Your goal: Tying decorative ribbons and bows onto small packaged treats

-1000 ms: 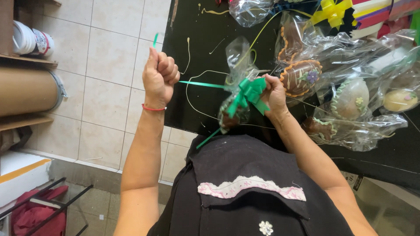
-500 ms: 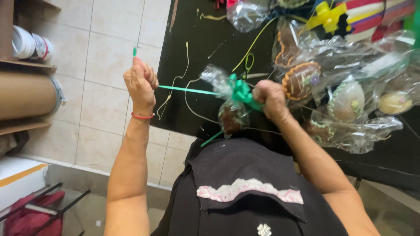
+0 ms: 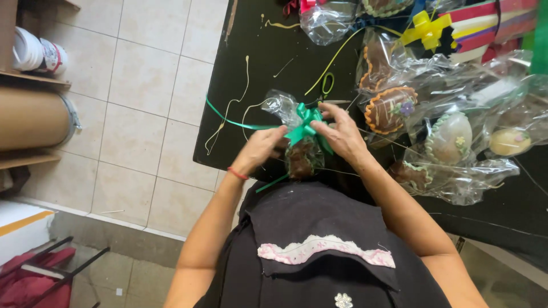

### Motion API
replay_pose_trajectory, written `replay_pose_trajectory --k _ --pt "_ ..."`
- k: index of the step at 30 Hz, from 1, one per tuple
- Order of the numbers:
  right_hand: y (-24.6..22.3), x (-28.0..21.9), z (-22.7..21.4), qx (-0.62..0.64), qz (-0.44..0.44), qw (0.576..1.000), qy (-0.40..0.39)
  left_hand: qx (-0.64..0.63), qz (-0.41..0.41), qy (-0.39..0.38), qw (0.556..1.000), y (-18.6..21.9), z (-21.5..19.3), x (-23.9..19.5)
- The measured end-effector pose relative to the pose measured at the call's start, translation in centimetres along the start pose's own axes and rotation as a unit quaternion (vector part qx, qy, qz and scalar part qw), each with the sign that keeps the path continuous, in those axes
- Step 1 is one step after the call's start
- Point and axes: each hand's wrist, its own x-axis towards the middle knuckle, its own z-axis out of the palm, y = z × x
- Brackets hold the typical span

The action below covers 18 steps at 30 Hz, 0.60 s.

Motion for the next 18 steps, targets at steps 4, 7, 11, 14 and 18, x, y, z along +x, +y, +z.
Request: replay_pose_trajectory --k 4,7,11,14,18 --pt "-3.7 -1.0 0.6 0.003 0.041 0.998 -0.049 0.099 0.054 0.007 0.994 0.5 1.6 2.7" --pt "-4.1 -2.0 1.6 0.019 0.012 0.999 -0.047 -0.02 0.039 0.06 0.997 -2.4 3.4 4.8" --pt "-2.0 -3.0 4.1 -0.046 -0.161 0.985 0.039 -0.248 0.039 0.055 0.967 -3.3 3.1 3.6" --pt "-0.4 -2.9 4.8 -0.104 -0.302 0.946 0.057 -0.344 0.008 -0.016 0.939 -6.0 1.8 5.0" --pt "0.4 -3.0 4.2 -0.143 -0.481 0.855 0.129 -0.389 -0.116 -0.119 0.906 -4.8 -0.1 4.8"
